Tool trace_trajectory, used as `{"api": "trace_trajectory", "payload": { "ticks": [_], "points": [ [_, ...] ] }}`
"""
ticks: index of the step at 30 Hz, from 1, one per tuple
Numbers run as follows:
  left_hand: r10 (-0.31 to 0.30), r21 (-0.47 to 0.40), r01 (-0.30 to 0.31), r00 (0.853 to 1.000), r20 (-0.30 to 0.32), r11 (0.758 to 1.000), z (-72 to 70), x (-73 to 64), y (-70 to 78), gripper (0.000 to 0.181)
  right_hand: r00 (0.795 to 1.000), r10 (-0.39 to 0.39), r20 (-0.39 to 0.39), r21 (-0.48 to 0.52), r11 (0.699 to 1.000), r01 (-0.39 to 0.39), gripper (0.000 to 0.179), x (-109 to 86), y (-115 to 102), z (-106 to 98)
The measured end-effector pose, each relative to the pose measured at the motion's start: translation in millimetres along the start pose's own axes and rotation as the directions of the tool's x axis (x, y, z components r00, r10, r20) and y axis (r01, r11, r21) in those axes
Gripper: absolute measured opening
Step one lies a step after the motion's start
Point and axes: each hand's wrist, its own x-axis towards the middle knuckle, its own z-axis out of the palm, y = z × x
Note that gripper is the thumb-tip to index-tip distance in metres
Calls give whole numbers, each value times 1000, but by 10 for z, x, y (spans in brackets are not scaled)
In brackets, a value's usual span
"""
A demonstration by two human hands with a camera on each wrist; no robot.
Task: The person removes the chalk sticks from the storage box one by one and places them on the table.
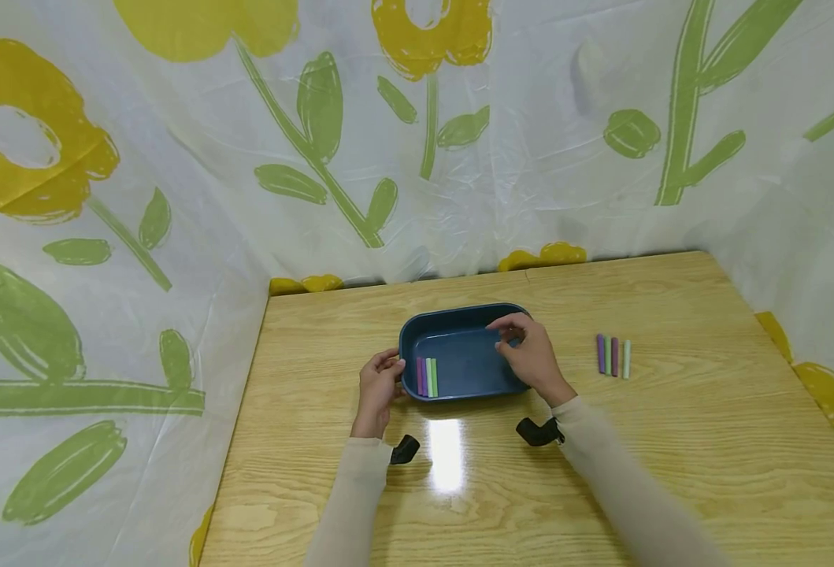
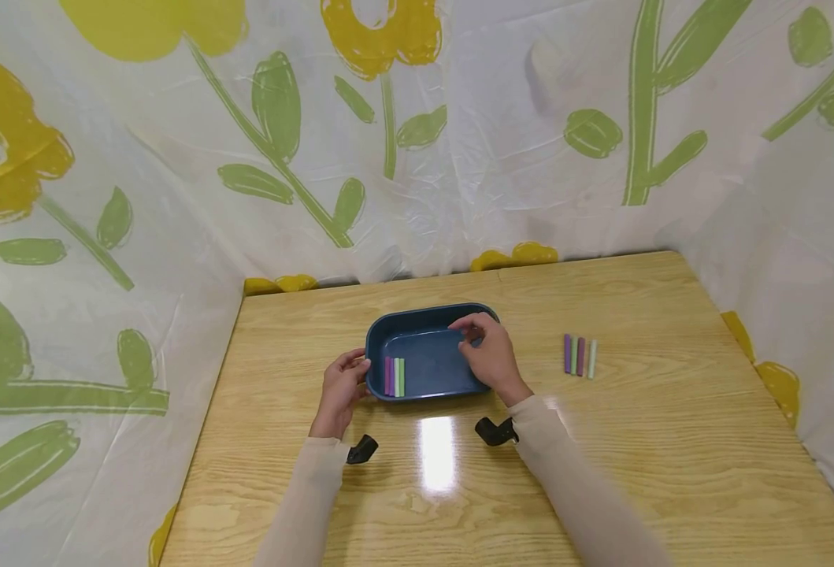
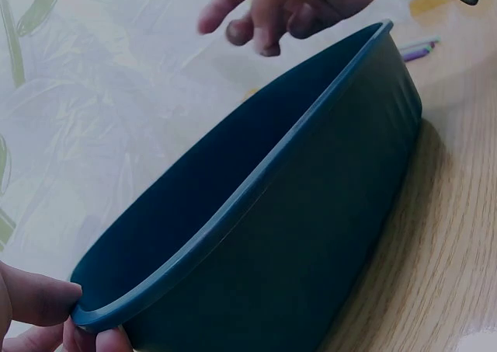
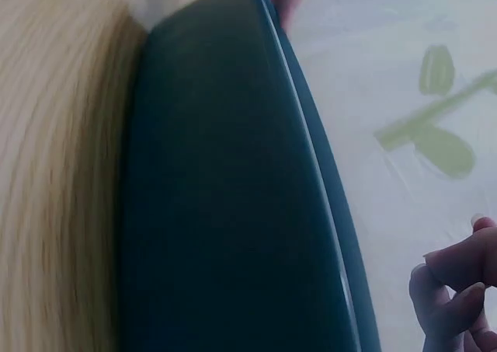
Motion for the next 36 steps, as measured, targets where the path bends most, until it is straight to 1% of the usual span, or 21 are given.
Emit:
{"api": "trace_trajectory", "payload": {
  "ticks": [4, 10, 14, 18, 25, 31, 34, 36],
  "points": [
    [5, 0, -5, 1000, 0, 1000, -1, 5, 7, 32, 999, 3, 39, -2, 1000, -3, 28, 12, -66, 144],
    [4, 9, -4, 1000, 0, 1000, -3, 13, 6, 32, 993, 47, 108, -2, 999, -47, 28, 30, -148, 354],
    [3, 3, -3, 1000, 5, 1000, -1, 12, 6, 33, 989, 71, 130, -11, 997, -71, 27, 36, -171, 488],
    [1, 3, -1, 1000, 8, 1000, 3, 9, 7, 33, 987, 76, 142, -18, 997, -74, 28, 35, -174, 591],
    [0, 7, 0, 1000, -1, 1000, 9, -11, 23, 32, 982, 103, 160, -18, 995, -101, 28, 35, -165, 691],
    [-4, 12, 4, 1000, -3, 1000, 6, -13, 28, 32, 975, 140, 175, -17, 990, -139, 23, 43, -135, 737],
    [-6, 16, 6, 1000, -3, 1000, 2, -8, 24, 32, 962, 177, 209, 6, 983, -182, 25, 60, -107, 758],
    [-7, 17, 7, 1000, -4, 1000, -1, -4, 18, 33, 948, 204, 245, 31, 975, -218, 31, 75, -96, 769]
  ]
}}
